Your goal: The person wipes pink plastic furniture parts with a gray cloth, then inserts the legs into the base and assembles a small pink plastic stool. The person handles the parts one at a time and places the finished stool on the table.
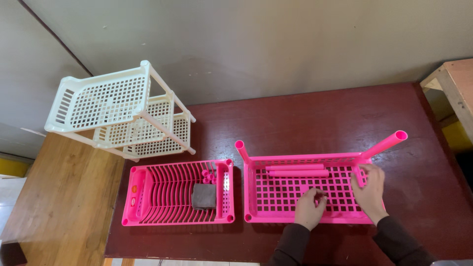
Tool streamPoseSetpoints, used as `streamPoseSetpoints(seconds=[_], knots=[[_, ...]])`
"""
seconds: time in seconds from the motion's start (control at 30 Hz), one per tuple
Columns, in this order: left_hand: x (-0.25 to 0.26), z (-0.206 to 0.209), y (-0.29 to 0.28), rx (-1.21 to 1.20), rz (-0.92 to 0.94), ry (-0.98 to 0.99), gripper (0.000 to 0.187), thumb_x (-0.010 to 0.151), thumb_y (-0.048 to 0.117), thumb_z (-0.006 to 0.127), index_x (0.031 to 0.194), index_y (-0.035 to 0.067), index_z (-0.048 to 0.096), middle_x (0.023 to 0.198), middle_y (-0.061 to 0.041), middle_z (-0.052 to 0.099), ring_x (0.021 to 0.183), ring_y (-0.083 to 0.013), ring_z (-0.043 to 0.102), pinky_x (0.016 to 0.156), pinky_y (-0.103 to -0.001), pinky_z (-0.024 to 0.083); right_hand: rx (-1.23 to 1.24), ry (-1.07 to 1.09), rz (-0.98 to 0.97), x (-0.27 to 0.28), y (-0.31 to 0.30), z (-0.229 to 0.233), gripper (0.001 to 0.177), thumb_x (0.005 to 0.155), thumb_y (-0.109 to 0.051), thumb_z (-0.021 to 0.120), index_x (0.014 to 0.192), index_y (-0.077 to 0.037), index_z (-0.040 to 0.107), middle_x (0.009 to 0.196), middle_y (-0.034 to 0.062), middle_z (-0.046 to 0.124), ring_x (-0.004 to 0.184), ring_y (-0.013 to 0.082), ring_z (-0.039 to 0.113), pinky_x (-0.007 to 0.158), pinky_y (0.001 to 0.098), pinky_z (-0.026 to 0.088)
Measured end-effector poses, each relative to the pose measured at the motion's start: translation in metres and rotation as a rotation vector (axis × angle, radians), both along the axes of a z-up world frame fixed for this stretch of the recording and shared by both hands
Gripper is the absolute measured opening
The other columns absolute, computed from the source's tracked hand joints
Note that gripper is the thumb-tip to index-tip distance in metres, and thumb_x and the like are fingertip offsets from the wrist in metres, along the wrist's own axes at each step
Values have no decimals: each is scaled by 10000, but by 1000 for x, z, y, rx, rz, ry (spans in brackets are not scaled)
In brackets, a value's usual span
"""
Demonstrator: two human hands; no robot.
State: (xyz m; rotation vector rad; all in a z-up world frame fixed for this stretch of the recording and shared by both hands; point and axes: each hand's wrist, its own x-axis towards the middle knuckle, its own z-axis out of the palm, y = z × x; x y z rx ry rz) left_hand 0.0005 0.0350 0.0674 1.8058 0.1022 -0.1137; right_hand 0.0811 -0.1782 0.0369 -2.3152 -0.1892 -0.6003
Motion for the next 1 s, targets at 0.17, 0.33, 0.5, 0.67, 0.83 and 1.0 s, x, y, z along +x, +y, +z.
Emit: streamPoseSetpoints(seconds=[0.17,0.33,0.5,0.67,0.83,1.0], knots=[[-5,-6,44,464,-14,-263,312,936,205,706,1204,48,673,1236,-167,654,1211,-351,566,1039,-498,442,-230,225,215,12,38,-25,421,837,-159,725,1240,-101,617,1290,181,578,1266,373,521,1111,473,419],[-25,-13,79,745,-113,-296,475,916,365,715,1253,38,644,1335,-201,589,1302,-381,482,1082,-555,353,-319,247,261,16,51,-42,527,829,-128,714,1341,-73,600,1330,209,616,1291,395,545,1138,495,410],[-42,-15,89,681,-435,-56,573,1023,553,572,1273,42,644,1283,-177,642,1299,-349,552,1139,-493,426,-281,416,152,6,62,-47,415,840,-154,744,1248,-137,667,1244,154,685,1229,349,617,1102,460,472],[-38,-8,104,688,-273,-304,518,1005,374,655,1384,30,577,1450,-198,550,1421,-376,458,1190,-520,359,-96,469,176,-3,69,-36,457,766,-122,796,1206,-123,674,1231,122,657,1141,276,644,1005,391,527],[-23,5,135,556,-60,-255,786,922,153,692,1591,-15,315,1622,-284,294,1488,-450,282,1190,-508,302,531,690,330,-19,81,-7,433,835,19,717,1248,-83,636,1232,54,663,1163,150,638,984,307,530],[-19,3,150,480,-87,-159,753,912,153,706,1553,9,338,1585,-242,339,1483,-410,320,1201,-492,326,695,771,301,-49,107,36,442,870,58,700,1297,-20,616,1239,56,660,1082,156,613,881,318,528]])
